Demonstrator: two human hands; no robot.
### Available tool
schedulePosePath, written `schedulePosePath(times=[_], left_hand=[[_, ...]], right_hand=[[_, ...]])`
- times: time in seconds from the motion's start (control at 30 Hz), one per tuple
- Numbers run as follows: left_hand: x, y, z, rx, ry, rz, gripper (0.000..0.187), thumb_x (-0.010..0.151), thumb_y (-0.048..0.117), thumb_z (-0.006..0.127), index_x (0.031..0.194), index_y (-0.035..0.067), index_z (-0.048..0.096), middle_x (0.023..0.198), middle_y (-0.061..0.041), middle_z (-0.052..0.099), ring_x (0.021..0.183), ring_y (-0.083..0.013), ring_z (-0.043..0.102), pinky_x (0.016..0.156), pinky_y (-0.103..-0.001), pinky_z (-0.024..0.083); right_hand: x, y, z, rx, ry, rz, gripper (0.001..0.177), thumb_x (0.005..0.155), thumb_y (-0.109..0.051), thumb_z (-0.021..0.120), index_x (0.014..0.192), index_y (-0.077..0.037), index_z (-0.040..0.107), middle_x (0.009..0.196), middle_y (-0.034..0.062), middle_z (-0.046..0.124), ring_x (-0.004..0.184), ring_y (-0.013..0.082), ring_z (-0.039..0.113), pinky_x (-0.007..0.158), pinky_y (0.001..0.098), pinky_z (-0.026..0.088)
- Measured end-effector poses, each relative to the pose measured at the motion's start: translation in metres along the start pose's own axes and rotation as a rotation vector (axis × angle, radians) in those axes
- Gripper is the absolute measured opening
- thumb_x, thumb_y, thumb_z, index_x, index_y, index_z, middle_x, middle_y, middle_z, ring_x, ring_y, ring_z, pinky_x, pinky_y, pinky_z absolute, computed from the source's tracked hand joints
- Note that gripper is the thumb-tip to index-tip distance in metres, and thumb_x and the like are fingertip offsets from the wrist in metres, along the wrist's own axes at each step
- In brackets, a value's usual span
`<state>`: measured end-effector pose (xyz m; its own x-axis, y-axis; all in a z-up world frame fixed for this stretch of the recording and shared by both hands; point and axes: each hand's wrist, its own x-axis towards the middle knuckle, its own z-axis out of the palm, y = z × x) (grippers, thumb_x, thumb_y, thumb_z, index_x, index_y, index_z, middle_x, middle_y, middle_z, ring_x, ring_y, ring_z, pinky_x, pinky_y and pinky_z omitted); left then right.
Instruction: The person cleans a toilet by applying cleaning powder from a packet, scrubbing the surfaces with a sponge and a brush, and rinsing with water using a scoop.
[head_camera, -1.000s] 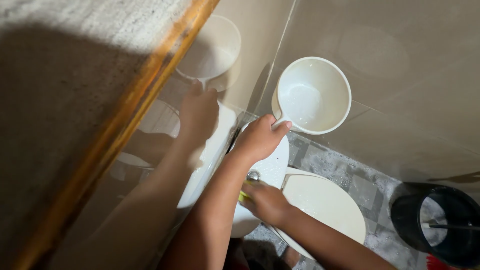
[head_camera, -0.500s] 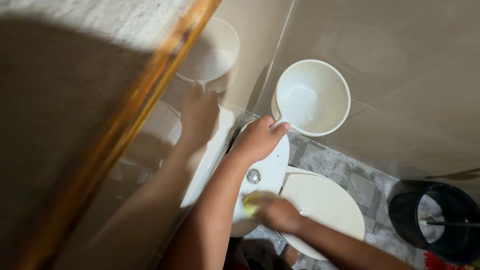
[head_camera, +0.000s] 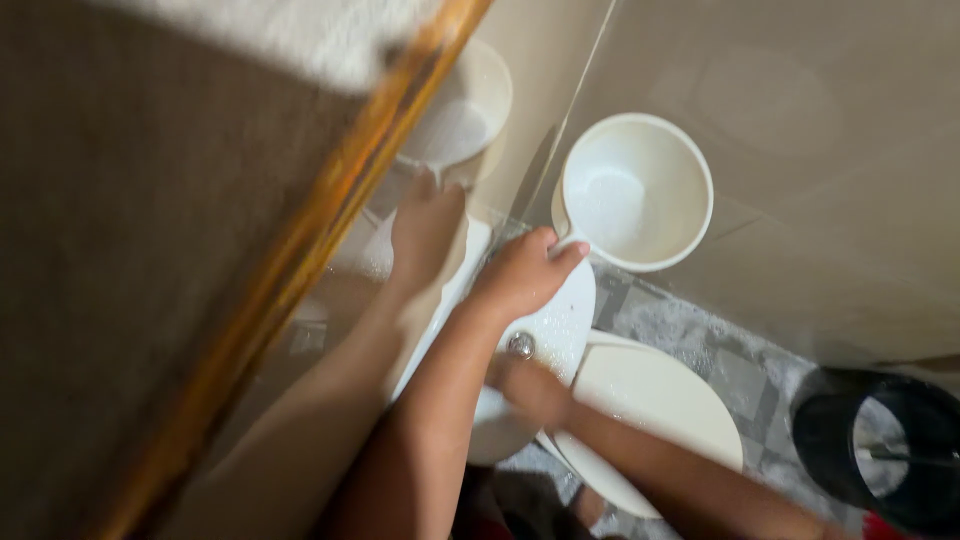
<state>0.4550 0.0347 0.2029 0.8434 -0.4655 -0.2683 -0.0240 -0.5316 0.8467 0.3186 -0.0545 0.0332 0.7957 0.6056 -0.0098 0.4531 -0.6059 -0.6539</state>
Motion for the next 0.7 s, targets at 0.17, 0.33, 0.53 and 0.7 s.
schedulePosePath(times=[0.17, 0.33, 0.53, 0.7], left_hand=[[0.001, 0.002, 0.002, -0.009, 0.044, 0.054, 0.056, 0.093, 0.053, 0.06, 0.105, -0.001, 0.066, 0.107, -0.024, 0.071, 0.102, -0.0409, 0.067, 0.088, -0.046, 0.051], [0.003, -0.002, -0.004, -0.03, 0.011, 0.024, 0.053, 0.092, 0.052, 0.059, 0.1, 0.0, 0.065, 0.1, -0.022, 0.071, 0.096, -0.0395, 0.068, 0.085, -0.046, 0.052], [-0.008, 0.017, -0.002, -0.015, 0.005, -0.085, 0.053, 0.093, 0.053, 0.057, 0.095, 0.0, 0.063, 0.09, -0.02, 0.072, 0.088, -0.0372, 0.071, 0.081, -0.045, 0.053], [-0.002, 0.021, 0.0, -0.039, 0.03, -0.07, 0.051, 0.092, 0.053, 0.058, 0.096, 0.003, 0.064, 0.087, -0.019, 0.072, 0.085, -0.0349, 0.07, 0.079, -0.044, 0.052]], right_hand=[[0.023, -0.017, -0.015, 0.097, -0.109, 0.646, 0.043, 0.083, -0.012, 0.056, 0.124, -0.007, 0.068, 0.124, 0.022, 0.069, 0.115, 0.0419, 0.064, 0.099, 0.0467, 0.048], [0.013, -0.021, -0.013, -0.136, 0.085, 0.0, 0.04, 0.077, -0.011, 0.055, 0.114, -0.008, 0.071, 0.115, 0.0201, 0.072, 0.108, 0.0428, 0.066, 0.094, 0.0474, 0.049], [0.027, 0.048, -0.139, -0.102, 0.095, 0.855, 0.032, 0.087, -0.038, 0.068, 0.111, -0.018, 0.074, 0.109, 0.0113, 0.073, 0.099, 0.0334, 0.07, 0.085, 0.0465, 0.054], [-0.021, 0.006, -0.096, -0.015, 0.131, 0.646, 0.037, 0.086, -0.042, 0.068, 0.115, -0.02, 0.069, 0.1, 0.0116, 0.076, 0.093, 0.0335, 0.073, 0.085, 0.0446, 0.056]])
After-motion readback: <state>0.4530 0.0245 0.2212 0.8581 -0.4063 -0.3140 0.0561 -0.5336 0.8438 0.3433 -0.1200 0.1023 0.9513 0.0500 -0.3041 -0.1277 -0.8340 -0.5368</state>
